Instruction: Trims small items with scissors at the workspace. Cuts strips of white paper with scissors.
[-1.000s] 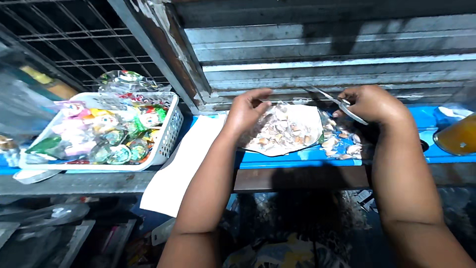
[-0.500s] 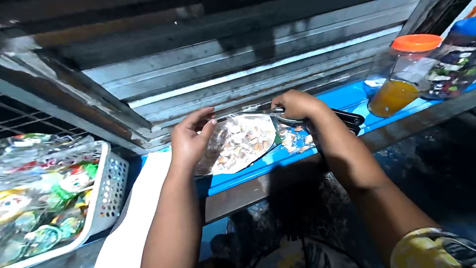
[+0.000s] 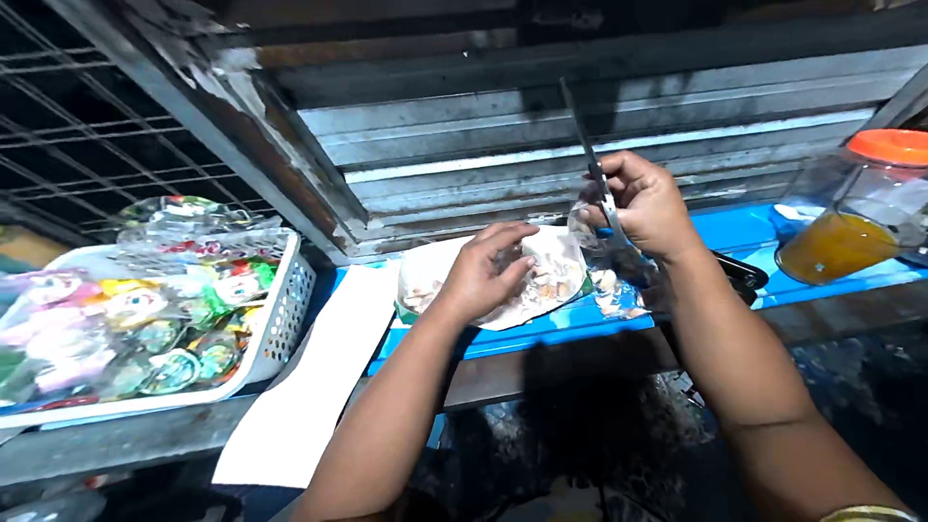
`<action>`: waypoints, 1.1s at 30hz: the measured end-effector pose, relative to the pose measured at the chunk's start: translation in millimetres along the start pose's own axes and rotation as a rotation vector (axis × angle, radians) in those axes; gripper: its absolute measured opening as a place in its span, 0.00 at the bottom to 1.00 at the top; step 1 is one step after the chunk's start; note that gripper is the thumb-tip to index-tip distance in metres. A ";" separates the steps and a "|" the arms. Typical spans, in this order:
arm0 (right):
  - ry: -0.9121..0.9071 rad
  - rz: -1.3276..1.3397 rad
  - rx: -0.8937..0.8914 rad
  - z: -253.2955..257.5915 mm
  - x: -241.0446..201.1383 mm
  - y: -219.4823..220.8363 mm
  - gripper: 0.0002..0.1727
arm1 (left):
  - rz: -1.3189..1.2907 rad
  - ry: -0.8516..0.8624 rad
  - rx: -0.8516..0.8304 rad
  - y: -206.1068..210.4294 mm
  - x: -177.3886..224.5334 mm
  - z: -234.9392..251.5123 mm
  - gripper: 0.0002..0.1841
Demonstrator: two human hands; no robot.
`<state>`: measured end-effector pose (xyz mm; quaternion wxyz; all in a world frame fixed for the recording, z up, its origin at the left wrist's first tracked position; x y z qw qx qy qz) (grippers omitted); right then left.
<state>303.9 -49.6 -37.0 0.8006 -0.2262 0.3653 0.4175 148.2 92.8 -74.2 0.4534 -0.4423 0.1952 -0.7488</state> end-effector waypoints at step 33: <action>0.361 -0.386 -0.246 -7.6 17.5 7.0 0.41 | -0.393 -0.177 0.150 -49.6 -18.8 2.3 0.19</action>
Point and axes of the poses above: each hand's wrist, its own z-axis towards the middle knuckle, its own y-axis out of the palm, x = y × z, the point moved 6 cm from there along z, towards the middle knuckle, and after that the axes turned 8 degrees about z, right-handed, at the moved point
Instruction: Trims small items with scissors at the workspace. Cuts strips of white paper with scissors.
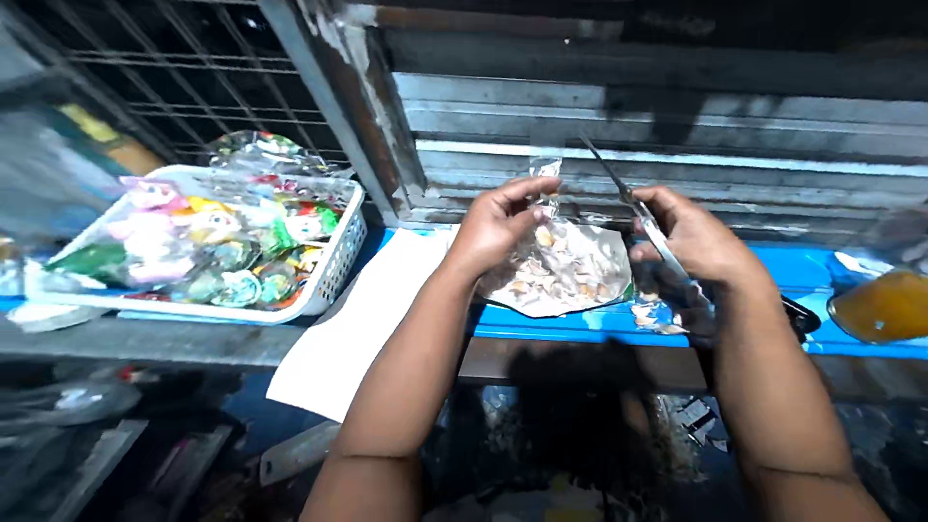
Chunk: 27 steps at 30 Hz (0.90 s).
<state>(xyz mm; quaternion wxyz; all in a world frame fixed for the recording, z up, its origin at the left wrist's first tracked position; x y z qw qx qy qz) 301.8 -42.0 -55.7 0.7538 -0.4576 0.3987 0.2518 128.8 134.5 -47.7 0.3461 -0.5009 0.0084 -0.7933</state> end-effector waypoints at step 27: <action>0.018 -0.214 -0.205 -12.5 5.0 -11.1 0.41 | 0.027 0.048 -0.117 -2.1 2.8 -1.5 0.26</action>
Point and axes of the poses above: each hand's wrist, its own z-axis towards the middle knuckle, its own y-axis out of the palm, x = y × z, the point moved 6 cm from there along z, towards the middle knuckle, and after that the axes turned 8 degrees about z, right-handed, at the moved point
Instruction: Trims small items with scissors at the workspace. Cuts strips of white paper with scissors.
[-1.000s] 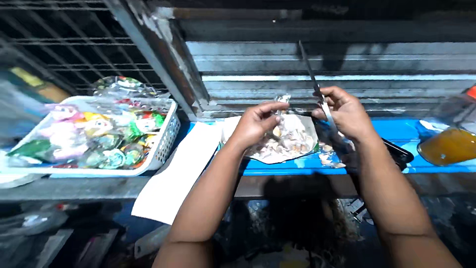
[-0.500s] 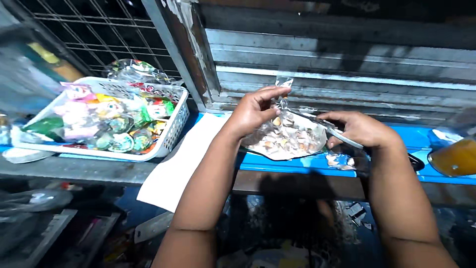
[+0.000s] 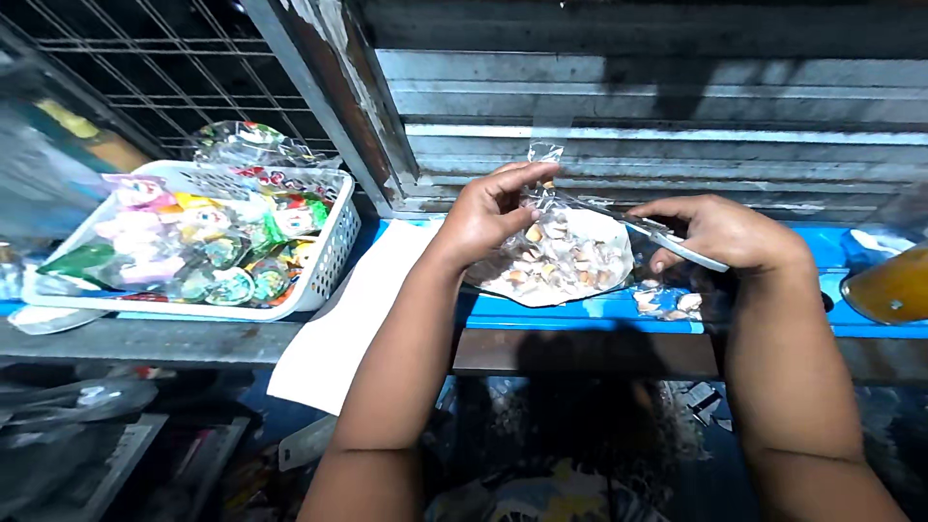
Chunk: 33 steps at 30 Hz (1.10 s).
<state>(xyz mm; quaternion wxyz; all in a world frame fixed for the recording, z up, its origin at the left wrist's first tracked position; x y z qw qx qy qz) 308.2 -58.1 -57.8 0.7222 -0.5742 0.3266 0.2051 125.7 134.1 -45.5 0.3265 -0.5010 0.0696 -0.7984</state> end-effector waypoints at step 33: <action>-0.169 -0.040 -0.002 6.6 -12.3 19.5 0.34 | 0.095 0.014 -0.094 24.1 8.1 -3.5 0.27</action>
Point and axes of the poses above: each hand's wrist, its own z-axis towards the middle knuckle, its own y-axis out of the palm, x = y × z, the point moved 6 cm from there along z, towards the middle knuckle, and after that the axes turned 8 degrees about z, right-handed, at the moved point
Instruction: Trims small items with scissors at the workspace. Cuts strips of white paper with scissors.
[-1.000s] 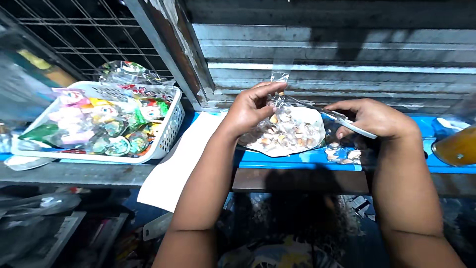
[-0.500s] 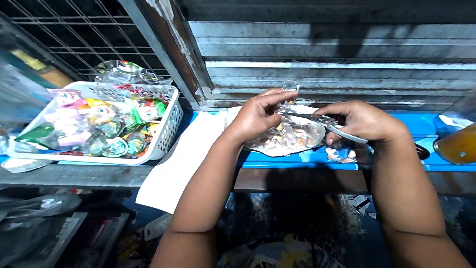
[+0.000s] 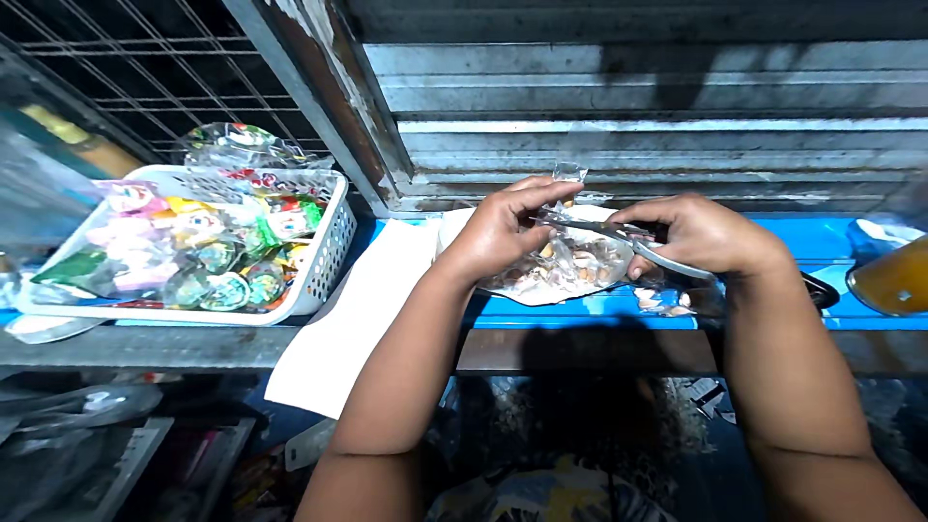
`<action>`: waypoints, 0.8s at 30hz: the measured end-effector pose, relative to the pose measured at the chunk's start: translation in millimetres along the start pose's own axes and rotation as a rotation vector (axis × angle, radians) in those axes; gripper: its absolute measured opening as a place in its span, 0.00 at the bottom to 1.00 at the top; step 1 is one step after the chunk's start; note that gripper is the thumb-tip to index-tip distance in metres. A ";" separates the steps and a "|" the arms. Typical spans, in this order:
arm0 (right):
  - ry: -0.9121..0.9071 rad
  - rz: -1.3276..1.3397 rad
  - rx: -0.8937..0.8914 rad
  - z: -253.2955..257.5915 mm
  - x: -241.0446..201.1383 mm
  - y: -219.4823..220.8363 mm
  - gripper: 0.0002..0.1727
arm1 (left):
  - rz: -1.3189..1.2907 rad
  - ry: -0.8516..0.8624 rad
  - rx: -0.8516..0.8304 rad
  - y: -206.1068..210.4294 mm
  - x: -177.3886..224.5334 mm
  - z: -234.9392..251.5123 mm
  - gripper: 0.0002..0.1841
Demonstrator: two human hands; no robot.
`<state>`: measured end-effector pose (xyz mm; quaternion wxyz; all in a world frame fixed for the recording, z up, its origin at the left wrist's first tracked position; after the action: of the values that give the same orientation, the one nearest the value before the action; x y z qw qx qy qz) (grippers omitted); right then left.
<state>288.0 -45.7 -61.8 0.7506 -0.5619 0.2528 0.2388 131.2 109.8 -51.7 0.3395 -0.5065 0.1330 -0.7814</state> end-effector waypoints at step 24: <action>0.032 -0.066 0.025 3.0 -1.1 -4.9 0.25 | -0.005 -0.008 -0.023 1.9 -2.1 0.4 0.27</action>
<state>290.6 -44.2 -56.8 0.7608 -0.5642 0.2490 0.2020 132.9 109.9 -54.0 0.3325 -0.5139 0.1393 -0.7784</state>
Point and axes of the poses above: each hand's wrist, its own z-axis towards the middle knuckle, its own y-axis out of the palm, x = y × z, the point moved 6 cm from there along z, towards the middle knuckle, and after that the axes turned 8 degrees about z, right-handed, at the moved point
